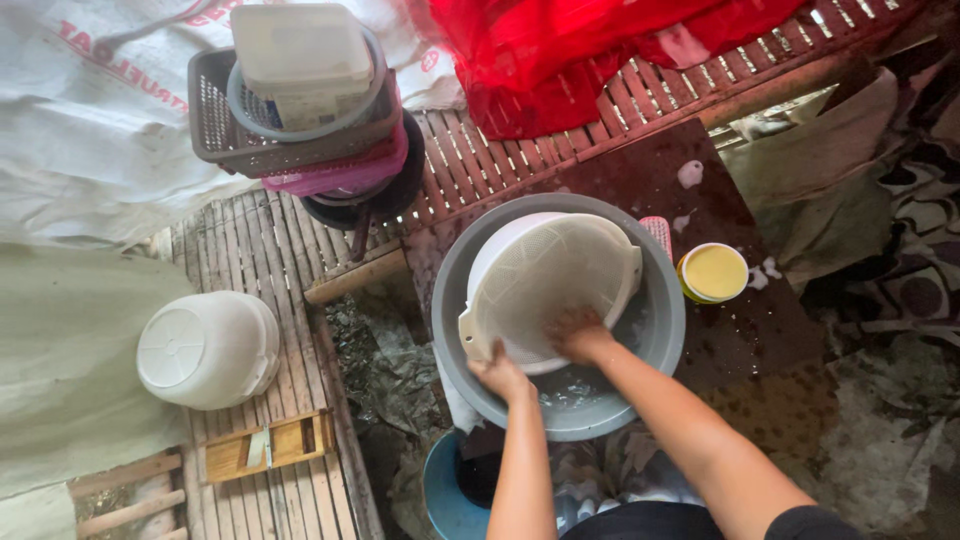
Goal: The person washes several plastic kitchen items by hand in a large metal basin filled with water. They scrub and rinse a white colander, a blue basket, a white rectangular container, and a brown basket, placing each item on a bamboo platform after cleaning.
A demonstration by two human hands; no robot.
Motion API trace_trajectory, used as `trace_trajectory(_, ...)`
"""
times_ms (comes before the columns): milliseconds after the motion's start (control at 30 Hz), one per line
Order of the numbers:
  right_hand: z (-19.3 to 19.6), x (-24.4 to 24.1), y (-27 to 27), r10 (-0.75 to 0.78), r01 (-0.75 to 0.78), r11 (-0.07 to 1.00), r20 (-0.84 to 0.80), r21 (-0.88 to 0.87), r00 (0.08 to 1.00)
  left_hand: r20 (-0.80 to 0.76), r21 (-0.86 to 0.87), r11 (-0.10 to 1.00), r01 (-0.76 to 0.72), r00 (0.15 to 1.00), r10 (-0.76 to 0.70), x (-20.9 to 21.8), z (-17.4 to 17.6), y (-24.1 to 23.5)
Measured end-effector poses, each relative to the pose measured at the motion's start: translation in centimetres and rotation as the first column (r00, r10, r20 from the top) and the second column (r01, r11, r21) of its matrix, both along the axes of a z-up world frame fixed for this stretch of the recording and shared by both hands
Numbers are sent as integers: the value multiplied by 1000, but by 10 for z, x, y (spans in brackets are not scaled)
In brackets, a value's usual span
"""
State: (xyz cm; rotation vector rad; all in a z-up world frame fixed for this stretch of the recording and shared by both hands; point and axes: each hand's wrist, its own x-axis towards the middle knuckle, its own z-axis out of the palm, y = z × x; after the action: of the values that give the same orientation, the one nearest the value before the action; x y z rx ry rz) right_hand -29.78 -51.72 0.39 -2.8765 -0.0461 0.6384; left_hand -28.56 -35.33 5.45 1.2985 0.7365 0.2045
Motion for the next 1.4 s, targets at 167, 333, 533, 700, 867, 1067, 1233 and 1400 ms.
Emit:
trace_trajectory(167, 10, 6, -18, 32, 8, 977, 184, -211, 982, -84, 46, 998, 39, 996, -35, -23, -28, -1)
trace_trajectory(333, 9, 1, -2, 43, -31, 994, -110, 103, 993, 216, 618, 772, 151, 911, -351, -7, 40, 7)
trace_trajectory(533, 9, 4, -36, 17, -4, 974, 55, -225, 998, 199, 643, 722, 255, 855, -479, 24, 103, 14)
trace_trajectory(700, 22, 12, -7, 84, -80, 996, -160, 35, 984, 45, 802, 489, 342, 782, -621, 61, 111, 4)
trace_trajectory(867, 41, 10, -47, 50, -71, 992, -188, -102, 981, -95, 809, 282, 516, 589, -802, 97, 120, 25)
trace_trajectory(1067, 21, 8, -41, -6, 0, 998, -79, -70, 997, 178, 441, 802, 403, 837, -518, -9, 73, 14)
trace_trajectory(1233, 26, -3, 17, 7, 26, 979, -161, 202, 987, 176, 287, 930, 230, 941, -287, -22, 38, -9)
trace_trajectory(1400, 47, -5, -7, 190, -219, 975, -345, -47, 919, 110, 511, 770, 381, 860, -499, 51, 110, 28)
